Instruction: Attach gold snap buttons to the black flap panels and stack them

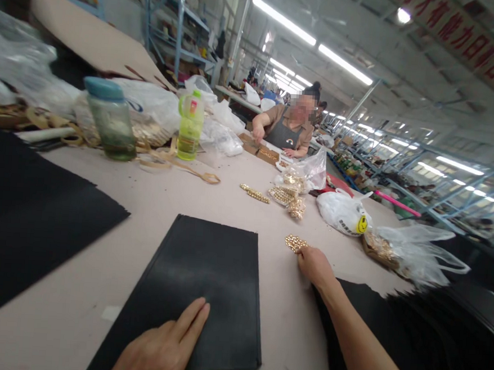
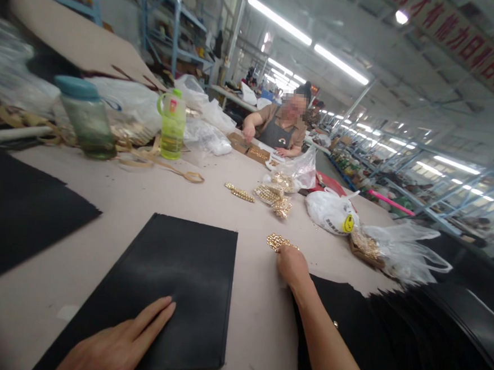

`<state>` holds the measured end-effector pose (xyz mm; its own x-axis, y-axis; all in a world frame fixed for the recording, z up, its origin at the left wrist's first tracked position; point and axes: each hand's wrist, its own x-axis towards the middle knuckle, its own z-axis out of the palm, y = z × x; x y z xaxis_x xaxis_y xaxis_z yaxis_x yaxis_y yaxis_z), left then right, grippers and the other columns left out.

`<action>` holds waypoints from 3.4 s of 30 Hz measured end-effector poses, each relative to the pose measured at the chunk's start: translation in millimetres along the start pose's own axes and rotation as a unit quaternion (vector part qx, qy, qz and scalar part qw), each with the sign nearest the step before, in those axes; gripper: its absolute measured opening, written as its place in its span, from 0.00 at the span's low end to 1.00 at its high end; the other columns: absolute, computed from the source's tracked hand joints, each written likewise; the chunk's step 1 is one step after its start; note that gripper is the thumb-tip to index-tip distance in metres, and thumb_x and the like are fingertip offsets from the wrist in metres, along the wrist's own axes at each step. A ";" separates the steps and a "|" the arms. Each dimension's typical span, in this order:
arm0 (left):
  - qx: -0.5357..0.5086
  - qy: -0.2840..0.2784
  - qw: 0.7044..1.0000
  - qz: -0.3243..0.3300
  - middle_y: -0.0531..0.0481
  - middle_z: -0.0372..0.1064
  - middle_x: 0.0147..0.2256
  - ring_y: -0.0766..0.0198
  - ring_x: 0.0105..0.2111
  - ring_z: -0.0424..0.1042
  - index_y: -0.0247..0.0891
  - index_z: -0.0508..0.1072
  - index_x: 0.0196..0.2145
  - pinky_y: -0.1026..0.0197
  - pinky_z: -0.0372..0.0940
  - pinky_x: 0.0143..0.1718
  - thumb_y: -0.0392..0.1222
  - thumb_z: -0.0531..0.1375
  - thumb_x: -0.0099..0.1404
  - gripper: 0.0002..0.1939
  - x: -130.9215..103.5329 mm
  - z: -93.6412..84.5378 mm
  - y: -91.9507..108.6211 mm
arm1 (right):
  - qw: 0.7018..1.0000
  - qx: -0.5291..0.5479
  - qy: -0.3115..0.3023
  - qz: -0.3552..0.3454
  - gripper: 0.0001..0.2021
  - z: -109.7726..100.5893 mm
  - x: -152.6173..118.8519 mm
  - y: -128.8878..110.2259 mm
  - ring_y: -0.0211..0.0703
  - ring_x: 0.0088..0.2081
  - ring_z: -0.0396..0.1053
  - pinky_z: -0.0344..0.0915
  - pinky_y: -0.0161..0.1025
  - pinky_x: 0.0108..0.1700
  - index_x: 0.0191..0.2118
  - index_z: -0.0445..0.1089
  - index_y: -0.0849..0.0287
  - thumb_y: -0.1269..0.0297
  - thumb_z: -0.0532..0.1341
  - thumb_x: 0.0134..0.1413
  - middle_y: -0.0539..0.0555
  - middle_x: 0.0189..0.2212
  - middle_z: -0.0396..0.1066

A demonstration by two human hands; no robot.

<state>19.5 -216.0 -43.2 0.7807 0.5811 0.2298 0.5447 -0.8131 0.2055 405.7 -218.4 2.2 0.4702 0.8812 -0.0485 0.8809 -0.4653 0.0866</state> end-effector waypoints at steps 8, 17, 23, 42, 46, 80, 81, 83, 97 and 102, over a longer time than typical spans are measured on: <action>-0.046 -0.055 0.997 -0.041 0.38 0.59 0.62 0.48 0.45 0.73 0.33 0.63 0.62 0.47 0.70 0.46 0.52 0.60 0.63 0.35 -3.7 -16.5 13.7 | 1.000 -0.023 -0.009 0.015 0.14 1.8 9.6 -4.0 0.60 0.43 0.74 0.62 0.45 0.42 0.41 0.75 0.72 0.73 0.53 0.58 0.74 0.38 0.75; -0.070 -0.023 0.997 -0.025 0.38 0.64 0.59 0.49 0.44 0.70 0.32 0.64 0.60 0.48 0.67 0.43 0.55 0.56 0.66 0.31 -8.4 -13.1 13.6 | 0.896 0.399 -0.147 -0.129 0.12 -14.0 -66.0 -111.2 0.42 0.28 0.70 0.64 0.36 0.31 0.38 0.73 0.60 0.57 0.58 0.59 0.51 0.25 0.72; -0.070 -0.019 0.997 -0.021 0.40 0.70 0.50 0.51 0.41 0.69 0.31 0.66 0.56 0.50 0.65 0.38 0.55 0.56 0.66 0.29 -9.1 -15.3 14.4 | 0.889 0.362 -0.147 -0.241 0.07 -18.1 -105.1 -176.7 0.40 0.31 0.70 0.61 0.35 0.33 0.32 0.74 0.57 0.67 0.58 0.57 0.49 0.28 0.74; -0.083 -0.014 0.996 -0.004 0.40 0.69 0.52 0.53 0.40 0.68 0.30 0.66 0.57 0.51 0.64 0.36 0.54 0.53 0.68 0.28 -10.3 -12.5 11.3 | 0.914 0.243 -0.285 -0.154 0.02 -29.7 -69.2 -197.9 0.37 0.22 0.66 0.55 0.31 0.22 0.27 0.71 0.59 0.71 0.63 0.47 0.48 0.18 0.70; -0.070 0.013 0.997 -0.011 0.41 0.70 0.51 0.53 0.39 0.69 0.31 0.68 0.56 0.50 0.66 0.36 0.52 0.54 0.68 0.26 -9.8 -10.6 11.6 | 0.923 0.229 -0.274 -0.143 0.02 -33.8 -72.1 -202.7 0.35 0.22 0.66 0.55 0.30 0.22 0.28 0.72 0.59 0.72 0.63 0.47 0.47 0.19 0.69; -0.486 -0.026 0.843 -0.230 0.50 0.74 0.38 0.59 0.35 0.73 0.46 0.73 0.52 0.61 0.69 0.37 0.60 0.57 0.60 0.27 -21.7 -12.3 15.5 | 0.737 0.668 0.074 0.069 0.33 -95.7 -156.5 36.7 0.49 0.49 0.73 0.70 0.42 0.49 0.54 0.70 0.51 0.64 0.73 0.37 0.52 0.55 0.70; -0.526 -0.027 0.816 -0.238 0.50 0.74 0.38 0.58 0.38 0.74 0.45 0.73 0.52 0.60 0.69 0.40 0.59 0.58 0.59 0.27 -24.0 -9.7 15.2 | 0.746 0.655 0.073 0.096 0.34 -99.9 -164.0 65.8 0.50 0.49 0.73 0.70 0.42 0.48 0.55 0.69 0.50 0.63 0.74 0.37 0.53 0.57 0.69; -0.590 -0.022 0.766 -0.253 0.49 0.74 0.40 0.56 0.42 0.73 0.44 0.73 0.52 0.57 0.68 0.47 0.58 0.60 0.55 0.29 -27.3 -6.1 15.4 | 0.758 0.628 0.084 0.155 0.36 -99.0 -178.3 123.1 0.52 0.49 0.73 0.71 0.43 0.46 0.56 0.68 0.49 0.61 0.74 0.36 0.54 0.60 0.65; -0.595 0.031 0.797 -0.098 0.43 0.49 0.67 0.58 0.59 0.66 0.58 0.32 0.68 0.47 0.61 0.61 0.37 0.48 0.72 0.36 -39.3 -39.2 39.5 | 0.902 0.421 0.091 0.019 0.19 -48.2 -197.5 21.2 0.56 0.44 0.75 0.70 0.48 0.46 0.42 0.78 0.50 0.47 0.66 0.45 0.57 0.42 0.78; -0.481 0.100 0.870 -0.052 0.44 0.42 0.69 0.60 0.60 0.64 0.57 0.30 0.68 0.52 0.63 0.61 0.28 0.46 0.70 0.40 -45.9 -38.6 33.5 | 0.856 0.472 -0.027 -0.210 0.10 -44.7 -216.1 -151.0 0.42 0.37 0.74 0.70 0.37 0.42 0.43 0.76 0.50 0.62 0.62 0.56 0.50 0.37 0.78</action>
<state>-9.9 -268.6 -10.2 0.6204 0.7231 0.3037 0.0266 -0.4064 0.9133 168.6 -334.9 44.1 0.0819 0.9939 0.0740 0.6115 0.0085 -0.7912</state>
